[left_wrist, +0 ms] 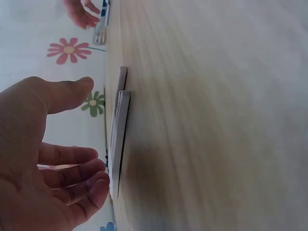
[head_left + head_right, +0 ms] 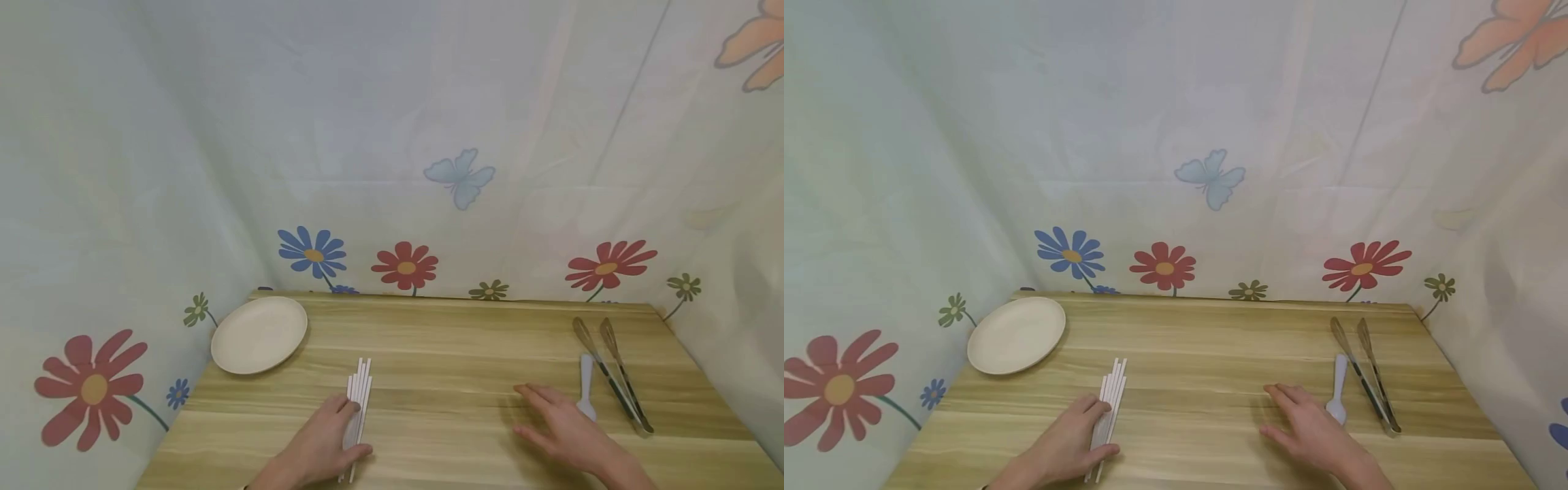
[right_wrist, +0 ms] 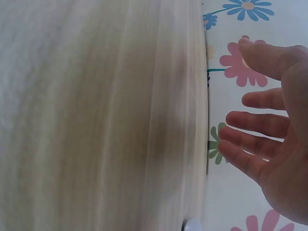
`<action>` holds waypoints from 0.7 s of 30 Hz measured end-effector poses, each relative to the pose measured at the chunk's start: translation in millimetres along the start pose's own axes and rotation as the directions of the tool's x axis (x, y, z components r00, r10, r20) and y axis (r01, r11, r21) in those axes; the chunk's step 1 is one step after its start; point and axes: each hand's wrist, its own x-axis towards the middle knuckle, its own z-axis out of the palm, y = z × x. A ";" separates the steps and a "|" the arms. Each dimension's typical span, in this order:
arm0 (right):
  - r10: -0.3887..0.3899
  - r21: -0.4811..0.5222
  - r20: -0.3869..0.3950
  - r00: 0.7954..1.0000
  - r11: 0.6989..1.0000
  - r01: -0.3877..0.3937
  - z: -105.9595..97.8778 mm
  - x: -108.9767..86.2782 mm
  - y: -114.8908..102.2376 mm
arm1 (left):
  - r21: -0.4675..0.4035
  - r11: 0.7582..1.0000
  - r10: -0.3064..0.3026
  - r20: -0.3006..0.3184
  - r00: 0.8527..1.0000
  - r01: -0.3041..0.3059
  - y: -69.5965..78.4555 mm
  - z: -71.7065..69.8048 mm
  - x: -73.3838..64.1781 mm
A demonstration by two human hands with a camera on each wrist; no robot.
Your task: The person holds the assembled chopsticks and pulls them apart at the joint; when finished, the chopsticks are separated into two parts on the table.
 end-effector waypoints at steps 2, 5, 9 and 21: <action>0.002 0.009 0.004 1.000 1.000 -0.002 0.6 0.0 0.1 | -0.010 1.000 0.000 -0.001 1.000 0.000 0.4 0.4 0.3; -0.008 0.010 0.005 1.000 1.000 0.008 1.8 0.0 0.3 | -0.023 1.000 0.008 0.004 1.000 -0.008 1.0 0.7 0.8; -0.036 -0.024 -0.014 0.999 0.999 0.036 3.7 -0.3 1.3 | -0.058 0.998 0.005 0.021 1.000 -0.004 1.9 2.3 1.4; -0.063 -0.030 -0.026 0.998 0.998 0.062 2.6 2.4 0.7 | -0.136 0.987 -0.070 0.111 0.991 0.085 5.0 4.8 5.0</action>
